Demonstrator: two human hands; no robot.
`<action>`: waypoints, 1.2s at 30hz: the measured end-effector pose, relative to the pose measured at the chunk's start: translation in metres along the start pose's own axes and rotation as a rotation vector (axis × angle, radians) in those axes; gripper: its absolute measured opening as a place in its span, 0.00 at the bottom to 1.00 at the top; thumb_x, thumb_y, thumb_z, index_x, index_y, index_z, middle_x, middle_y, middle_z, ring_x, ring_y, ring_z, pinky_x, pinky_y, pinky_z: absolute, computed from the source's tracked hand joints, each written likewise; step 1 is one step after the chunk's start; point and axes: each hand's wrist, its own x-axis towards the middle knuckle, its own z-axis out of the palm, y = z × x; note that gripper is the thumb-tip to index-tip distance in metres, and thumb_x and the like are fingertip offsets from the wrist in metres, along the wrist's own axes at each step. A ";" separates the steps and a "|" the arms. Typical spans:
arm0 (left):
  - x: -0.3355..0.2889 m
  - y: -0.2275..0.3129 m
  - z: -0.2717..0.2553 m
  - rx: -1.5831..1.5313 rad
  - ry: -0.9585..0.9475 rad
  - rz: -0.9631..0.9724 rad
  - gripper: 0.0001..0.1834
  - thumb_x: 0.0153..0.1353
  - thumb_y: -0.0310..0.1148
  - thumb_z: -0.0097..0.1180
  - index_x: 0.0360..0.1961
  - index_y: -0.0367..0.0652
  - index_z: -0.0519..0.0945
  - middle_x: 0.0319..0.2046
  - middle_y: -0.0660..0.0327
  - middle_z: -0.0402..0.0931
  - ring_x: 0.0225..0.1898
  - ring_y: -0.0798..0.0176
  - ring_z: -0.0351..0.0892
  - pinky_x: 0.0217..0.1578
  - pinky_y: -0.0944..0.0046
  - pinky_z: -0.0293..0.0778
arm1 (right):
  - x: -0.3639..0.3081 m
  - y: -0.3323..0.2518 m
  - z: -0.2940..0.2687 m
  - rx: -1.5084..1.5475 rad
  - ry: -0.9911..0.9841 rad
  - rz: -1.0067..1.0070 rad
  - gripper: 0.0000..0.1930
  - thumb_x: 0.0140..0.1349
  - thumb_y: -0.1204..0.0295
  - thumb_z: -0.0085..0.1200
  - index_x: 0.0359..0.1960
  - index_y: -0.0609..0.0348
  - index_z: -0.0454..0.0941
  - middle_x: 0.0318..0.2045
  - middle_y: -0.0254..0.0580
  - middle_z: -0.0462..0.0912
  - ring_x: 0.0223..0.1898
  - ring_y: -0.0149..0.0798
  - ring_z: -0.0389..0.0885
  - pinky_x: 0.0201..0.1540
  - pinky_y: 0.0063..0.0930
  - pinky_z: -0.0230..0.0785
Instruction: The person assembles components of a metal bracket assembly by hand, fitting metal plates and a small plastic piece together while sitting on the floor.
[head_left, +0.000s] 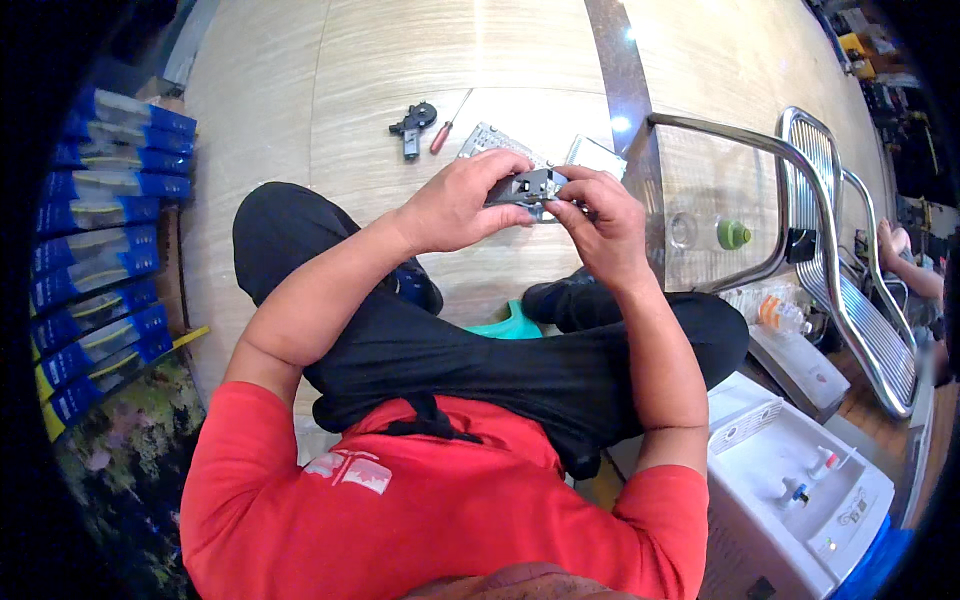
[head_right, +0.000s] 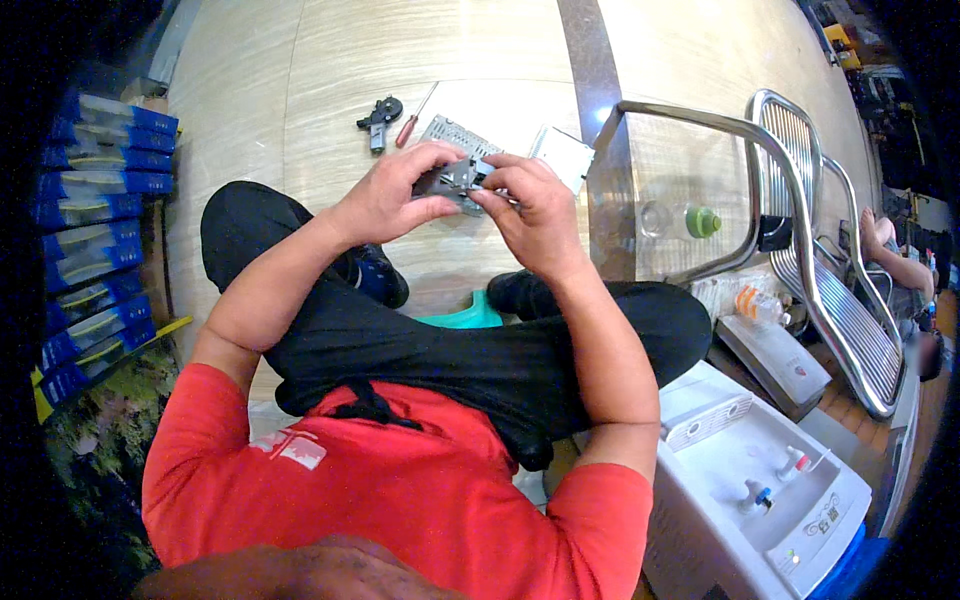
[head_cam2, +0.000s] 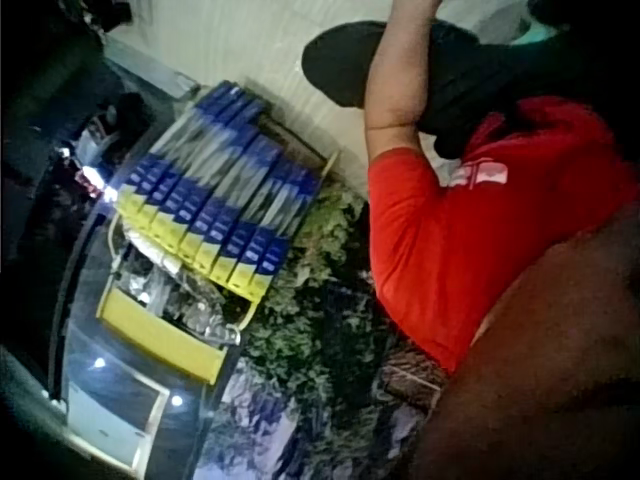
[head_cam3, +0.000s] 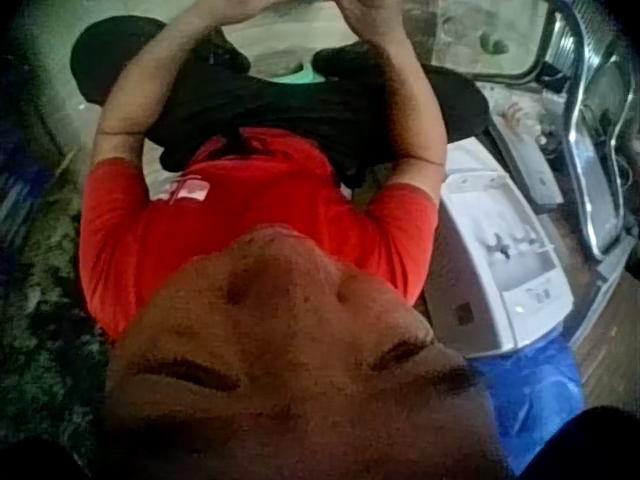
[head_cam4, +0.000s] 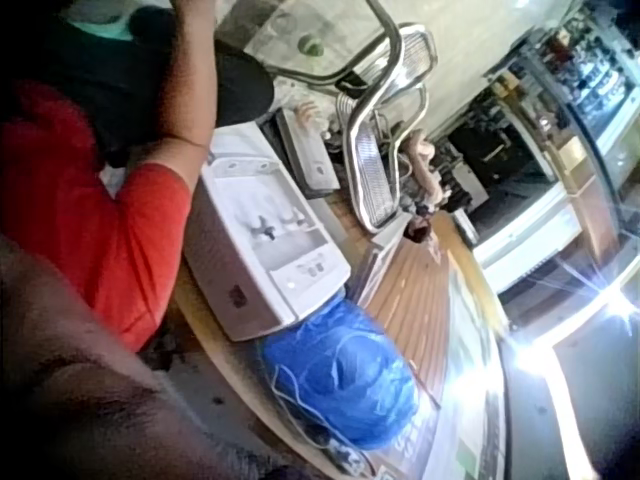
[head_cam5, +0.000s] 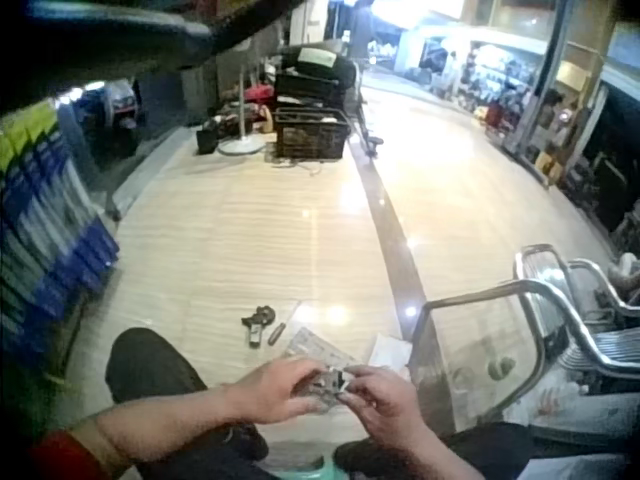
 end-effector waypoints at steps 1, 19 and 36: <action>0.000 -0.002 0.003 0.011 0.033 0.010 0.25 0.51 0.30 0.66 0.50 0.37 0.73 0.44 0.53 0.76 0.44 0.54 0.78 0.47 0.61 0.72 | 0.000 0.000 -0.001 -0.036 0.019 -0.027 0.09 0.50 0.75 0.66 0.30 0.60 0.79 0.40 0.48 0.83 0.37 0.48 0.80 0.38 0.35 0.72; 0.003 0.002 0.016 0.018 0.206 0.114 0.24 0.51 0.26 0.65 0.52 0.39 0.77 0.42 0.50 0.80 0.41 0.51 0.80 0.43 0.59 0.75 | -0.002 -0.004 -0.008 -0.142 -0.030 -0.072 0.20 0.50 0.74 0.65 0.46 0.57 0.77 0.38 0.44 0.82 0.38 0.49 0.78 0.41 0.37 0.70; -0.004 0.009 0.005 0.410 0.265 0.271 0.28 0.46 0.27 0.65 0.53 0.42 0.78 0.34 0.56 0.76 0.37 0.52 0.76 0.40 0.55 0.72 | -0.002 0.007 0.005 0.037 -0.090 0.010 0.22 0.51 0.78 0.65 0.49 0.58 0.75 0.41 0.40 0.80 0.34 0.36 0.74 0.33 0.26 0.69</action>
